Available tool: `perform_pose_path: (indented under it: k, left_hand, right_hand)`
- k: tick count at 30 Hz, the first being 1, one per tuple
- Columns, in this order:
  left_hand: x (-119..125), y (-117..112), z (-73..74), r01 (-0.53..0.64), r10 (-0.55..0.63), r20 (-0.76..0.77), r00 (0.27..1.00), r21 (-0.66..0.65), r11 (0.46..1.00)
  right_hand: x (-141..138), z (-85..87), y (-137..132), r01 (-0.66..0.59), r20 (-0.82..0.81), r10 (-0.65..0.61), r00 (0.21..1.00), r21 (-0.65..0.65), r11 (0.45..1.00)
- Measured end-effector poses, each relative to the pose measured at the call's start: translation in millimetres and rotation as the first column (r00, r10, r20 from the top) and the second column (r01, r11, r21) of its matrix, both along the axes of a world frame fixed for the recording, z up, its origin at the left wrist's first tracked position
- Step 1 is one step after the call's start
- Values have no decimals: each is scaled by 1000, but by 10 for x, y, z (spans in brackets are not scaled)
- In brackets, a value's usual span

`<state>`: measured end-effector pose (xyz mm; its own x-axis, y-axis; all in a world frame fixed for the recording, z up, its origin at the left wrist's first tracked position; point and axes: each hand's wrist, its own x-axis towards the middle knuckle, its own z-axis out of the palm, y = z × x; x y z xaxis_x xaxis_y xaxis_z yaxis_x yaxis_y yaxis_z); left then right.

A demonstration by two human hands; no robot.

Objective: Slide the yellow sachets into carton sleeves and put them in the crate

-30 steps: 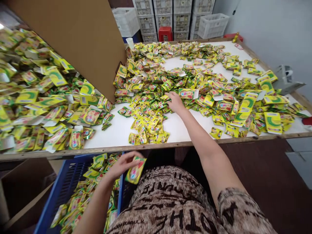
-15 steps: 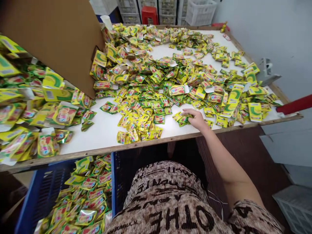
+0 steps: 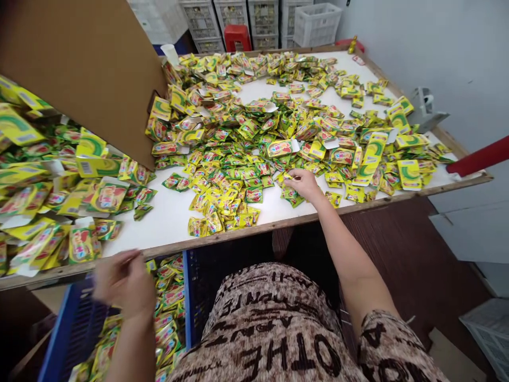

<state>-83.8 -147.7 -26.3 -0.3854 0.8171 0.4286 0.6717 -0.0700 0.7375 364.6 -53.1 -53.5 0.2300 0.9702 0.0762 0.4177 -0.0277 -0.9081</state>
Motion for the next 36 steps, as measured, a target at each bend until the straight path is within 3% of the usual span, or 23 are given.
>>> perform_pose_path:
  k: [1, 2, 3, 5, 6, 7, 9, 12, 15, 16, 18, 19, 20, 22, 24, 25, 28, 29, 30, 32, 34, 36]
  left_hand:
    - [292, 139, -76, 73, -77, 48, 996, 75, 995]
    - [629, 276, -135, 236, -243, 92, 966, 79, 969]
    - [995, 411, -177, 432, -431, 125, 894, 20, 902]
    - [1742, 681, -233, 735, -721, 153, 675, -61, 675]
    - [2085, 815, -255, 807, -792, 156, 590, -111, 580]
    - [2387, 944, -278, 830, -821, 146, 552, -183, 526]
    - [2830, 1166, -327, 816, -840, 97, 533, -321, 481]
    - [3084, 1335, -391, 777, -821, 122, 558, -423, 466]
    - [3010, 1310, -417, 810, -764, 315, 562, -396, 432]
    - [2959, 1276, -415, 850, -737, 434, 519, -354, 390]
    - [2871, 1194, -404, 930, -644, 673, 364, -221, 294]
    - [2845, 1153, -397, 946, -595, 743, 306, -167, 278]
    - [2835, 1117, -392, 943, -568, 766, 300, -150, 296]
    - [2852, 1057, -387, 897, -550, 738, 390, -169, 409]
    - [2893, 1022, -384, 865, -542, 719, 435, -166, 474]
    - [2911, 1017, -377, 882, -552, 732, 400, -142, 450]
    - [2928, 1102, -313, 966, -688, 687, 233, -81, 246]
    - [2928, 1177, -274, 973, -765, 603, 225, -96, 210]
    - [2933, 1279, -227, 965, -838, 479, 261, -127, 228]
    - [2983, 1553, -124, 902, -894, 153, 421, -172, 395]
    - [3096, 1874, -33, 800, -825, -147, 545, -202, 565]
    - [3245, 2152, 38, 715, -776, -340, 531, -312, 626]
  right_hand:
    - [37, 47, -42, 56, -153, -55, 987, -1, 998]
    - [73, 92, -95, 107, -284, -106, 953, -10, 994]
    - [103, 131, -155, 146, -383, -143, 913, -22, 989]
    - [135, 171, -284, 177, -493, -170, 853, -32, 984]
    - [132, 166, -343, 182, -515, -173, 839, -35, 983]
    - [116, 145, -396, 186, -527, -180, 831, -43, 982]
    - [56, 64, -471, 207, -540, -211, 815, -69, 976]
    - [-58, -88, -506, 251, -551, -273, 789, -117, 961]
    - [-139, -197, -488, 256, -547, -296, 783, -151, 955]
    - [-156, -220, -482, 259, -546, -303, 781, -158, 953]
    - [-181, -250, -474, 277, -544, -328, 772, -176, 945]
    - [-190, -259, -473, 279, -541, -338, 771, -190, 941]
    - [-197, -261, -474, 270, -533, -337, 776, -201, 942]
    - [-199, -245, -482, 256, -478, -310, 822, -175, 951]
    - [-175, -199, -501, 271, -316, -278, 907, -68, 960]
    - [-153, -169, -517, 269, -209, -265, 942, -6, 963]
    - [-77, -98, -600, 187, 14, -188, 982, 54, 981]
    - [-62, -92, -640, 168, 31, -169, 985, 44, 985]
    - [-58, -98, -684, 164, 36, -165, 986, 40, 986]
    - [-87, -138, -774, 186, 44, -188, 981, 58, 981]
    - [-143, -196, -847, 194, 72, -200, 977, 83, 978]
    - [-182, -240, -888, 189, 99, -199, 975, 103, 977]
